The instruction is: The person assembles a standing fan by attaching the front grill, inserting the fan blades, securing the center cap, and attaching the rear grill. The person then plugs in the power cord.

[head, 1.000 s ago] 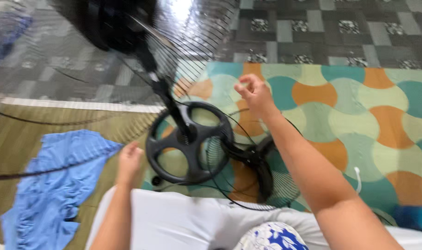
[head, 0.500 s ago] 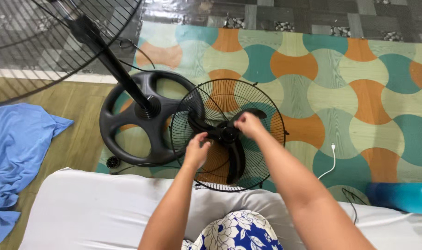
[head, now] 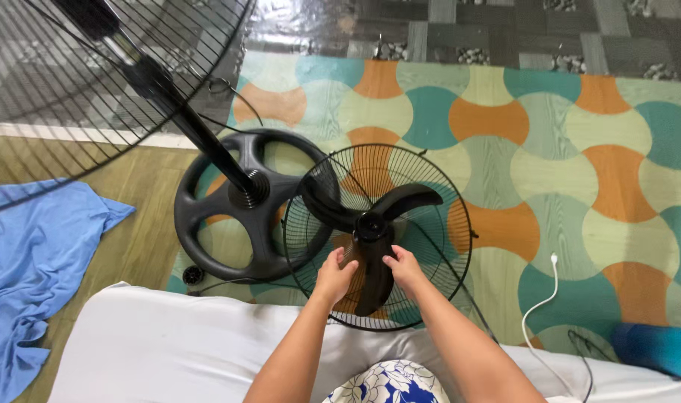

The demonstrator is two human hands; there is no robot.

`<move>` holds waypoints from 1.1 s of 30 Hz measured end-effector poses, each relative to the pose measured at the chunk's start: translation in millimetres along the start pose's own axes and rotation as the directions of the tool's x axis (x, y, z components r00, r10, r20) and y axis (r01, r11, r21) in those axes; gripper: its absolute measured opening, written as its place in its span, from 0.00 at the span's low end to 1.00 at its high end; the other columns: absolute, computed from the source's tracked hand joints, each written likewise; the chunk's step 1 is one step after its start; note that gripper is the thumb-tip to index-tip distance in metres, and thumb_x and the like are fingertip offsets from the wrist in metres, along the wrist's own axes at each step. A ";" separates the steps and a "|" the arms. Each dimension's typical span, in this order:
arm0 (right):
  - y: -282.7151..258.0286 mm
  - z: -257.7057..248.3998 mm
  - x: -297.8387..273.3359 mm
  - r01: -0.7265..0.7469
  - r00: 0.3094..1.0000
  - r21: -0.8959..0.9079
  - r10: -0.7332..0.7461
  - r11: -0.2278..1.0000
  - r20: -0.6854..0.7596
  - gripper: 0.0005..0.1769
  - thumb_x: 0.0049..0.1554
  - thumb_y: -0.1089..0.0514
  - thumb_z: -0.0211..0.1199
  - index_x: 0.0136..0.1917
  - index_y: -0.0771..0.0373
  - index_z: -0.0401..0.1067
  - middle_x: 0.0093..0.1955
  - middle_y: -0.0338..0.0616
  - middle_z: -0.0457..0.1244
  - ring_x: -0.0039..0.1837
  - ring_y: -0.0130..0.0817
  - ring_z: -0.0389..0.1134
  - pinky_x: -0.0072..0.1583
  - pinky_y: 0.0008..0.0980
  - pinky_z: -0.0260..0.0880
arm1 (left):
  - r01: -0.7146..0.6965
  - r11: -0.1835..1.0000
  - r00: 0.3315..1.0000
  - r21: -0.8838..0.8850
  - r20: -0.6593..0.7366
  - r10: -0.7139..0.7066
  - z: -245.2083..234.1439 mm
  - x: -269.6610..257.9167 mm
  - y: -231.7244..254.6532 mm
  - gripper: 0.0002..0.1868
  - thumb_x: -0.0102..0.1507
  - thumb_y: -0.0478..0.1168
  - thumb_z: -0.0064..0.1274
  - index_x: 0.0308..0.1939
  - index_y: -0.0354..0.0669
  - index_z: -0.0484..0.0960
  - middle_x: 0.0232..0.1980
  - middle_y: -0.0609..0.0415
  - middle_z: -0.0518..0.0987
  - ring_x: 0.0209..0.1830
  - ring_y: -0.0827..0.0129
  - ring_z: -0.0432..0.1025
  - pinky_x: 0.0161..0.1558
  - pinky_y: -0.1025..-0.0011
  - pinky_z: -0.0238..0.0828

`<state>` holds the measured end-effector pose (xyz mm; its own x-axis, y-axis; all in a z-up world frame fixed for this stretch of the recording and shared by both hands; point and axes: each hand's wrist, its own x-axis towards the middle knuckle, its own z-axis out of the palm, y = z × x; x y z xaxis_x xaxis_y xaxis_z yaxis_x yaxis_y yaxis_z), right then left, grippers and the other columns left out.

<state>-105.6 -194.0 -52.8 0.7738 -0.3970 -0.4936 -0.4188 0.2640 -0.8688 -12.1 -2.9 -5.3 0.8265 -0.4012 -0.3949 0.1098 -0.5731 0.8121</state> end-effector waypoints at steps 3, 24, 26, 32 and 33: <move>-48.3 -3.9 -32.1 0.162 0.969 0.203 -0.194 0.966 0.150 0.16 0.62 0.65 0.56 0.62 0.68 0.72 0.57 0.44 0.71 0.57 0.30 0.69 0.61 0.31 0.68 | 0.093 0.917 0.995 -0.387 0.017 -0.094 -5.2 -3.1 41.7 0.42 0.60 0.47 0.67 0.72 0.40 0.61 0.69 0.50 0.69 0.70 0.67 0.63 0.67 0.66 0.60; -455.3 154.2 -152.7 0.649 0.364 0.623 -0.897 0.438 0.251 0.52 0.54 0.77 0.66 0.84 0.56 0.46 0.68 0.47 0.59 0.67 0.41 0.64 0.66 0.42 0.71 | -0.785 0.470 0.617 -0.403 -0.449 0.646 -294.8 -139.7 373.5 0.25 0.65 0.35 0.45 0.67 0.38 0.76 0.63 0.55 0.81 0.61 0.71 0.74 0.62 0.72 0.68; -474.5 176.6 -163.1 0.683 0.326 0.608 -0.914 0.404 0.242 0.52 0.53 0.78 0.65 0.83 0.56 0.47 0.70 0.45 0.58 0.72 0.39 0.61 0.67 0.43 0.72 | -0.686 0.525 0.724 -0.504 -0.545 0.423 -332.3 -143.6 391.4 0.24 0.68 0.45 0.41 0.66 0.43 0.76 0.62 0.56 0.80 0.59 0.72 0.74 0.58 0.72 0.66; -515.2 218.4 -177.2 0.710 0.301 0.601 -0.929 0.368 0.214 0.52 0.51 0.77 0.66 0.81 0.53 0.48 0.73 0.42 0.57 0.76 0.39 0.60 0.70 0.42 0.68 | -0.515 0.469 0.856 -0.717 -0.406 0.320 -387.4 -141.2 434.3 0.22 0.71 0.56 0.40 0.57 0.48 0.80 0.53 0.62 0.82 0.51 0.74 0.73 0.54 0.70 0.63; -518.3 223.0 -176.5 0.695 0.293 0.625 -0.934 0.356 0.206 0.51 0.50 0.77 0.65 0.80 0.53 0.49 0.73 0.42 0.56 0.76 0.39 0.59 0.71 0.43 0.68 | -0.514 0.482 0.856 -0.710 -0.388 0.340 -389.7 -138.2 436.8 0.21 0.71 0.55 0.43 0.55 0.47 0.81 0.50 0.62 0.82 0.48 0.74 0.72 0.52 0.70 0.63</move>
<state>80.9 -64.8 493.2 0.7155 -0.1814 0.6747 0.6857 0.3672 -0.6284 136.8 80.7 571.4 0.9596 -0.2609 0.1051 0.0203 0.4367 0.8994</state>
